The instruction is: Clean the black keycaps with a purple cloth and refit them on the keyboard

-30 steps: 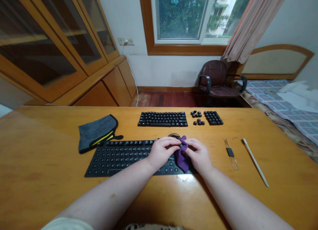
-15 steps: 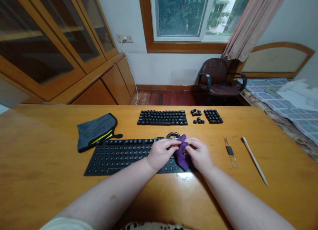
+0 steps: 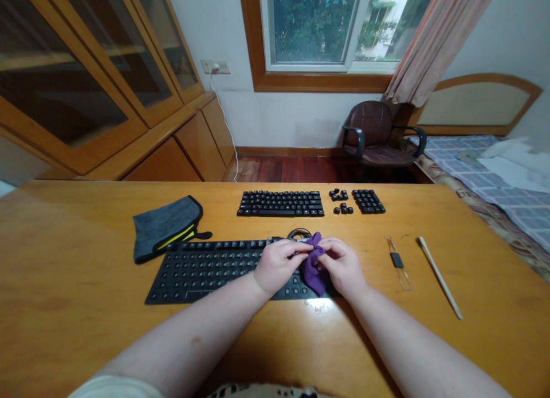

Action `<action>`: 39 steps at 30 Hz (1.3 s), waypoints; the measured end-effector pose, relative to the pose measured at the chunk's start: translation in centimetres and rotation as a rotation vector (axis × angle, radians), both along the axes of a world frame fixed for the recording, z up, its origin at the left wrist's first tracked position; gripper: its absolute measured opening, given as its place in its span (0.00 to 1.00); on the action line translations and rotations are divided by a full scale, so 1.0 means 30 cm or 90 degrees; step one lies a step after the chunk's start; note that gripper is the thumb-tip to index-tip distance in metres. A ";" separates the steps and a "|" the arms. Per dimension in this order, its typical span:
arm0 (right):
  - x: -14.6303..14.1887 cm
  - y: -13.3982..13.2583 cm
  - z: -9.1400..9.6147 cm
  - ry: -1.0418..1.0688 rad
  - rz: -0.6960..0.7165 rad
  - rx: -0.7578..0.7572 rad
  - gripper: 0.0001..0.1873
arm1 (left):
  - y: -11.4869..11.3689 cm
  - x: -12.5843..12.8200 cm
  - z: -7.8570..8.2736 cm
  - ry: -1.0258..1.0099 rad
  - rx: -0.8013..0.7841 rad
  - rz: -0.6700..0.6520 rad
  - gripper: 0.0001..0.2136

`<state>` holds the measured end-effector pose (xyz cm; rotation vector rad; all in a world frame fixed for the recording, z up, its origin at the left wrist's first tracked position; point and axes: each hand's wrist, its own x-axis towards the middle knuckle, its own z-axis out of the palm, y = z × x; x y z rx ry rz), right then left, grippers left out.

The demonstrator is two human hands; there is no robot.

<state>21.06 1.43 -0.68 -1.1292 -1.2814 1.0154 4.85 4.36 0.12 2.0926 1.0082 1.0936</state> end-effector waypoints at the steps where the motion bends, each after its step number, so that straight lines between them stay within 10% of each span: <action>1: 0.000 -0.001 0.004 0.012 0.006 -0.011 0.04 | 0.000 0.001 0.002 0.002 -0.001 0.001 0.06; 19: 0.016 -0.002 -0.018 -0.058 -0.072 0.048 0.06 | -0.002 0.014 0.027 -0.062 -0.044 -0.009 0.10; 30: 0.016 -0.010 -0.016 -0.061 -0.130 0.076 0.05 | 0.046 0.018 0.031 -0.352 -0.343 0.040 0.08; 39: 0.012 -0.012 -0.011 -0.070 -0.154 0.090 0.05 | 0.081 -0.018 0.089 -0.449 -0.657 -0.083 0.11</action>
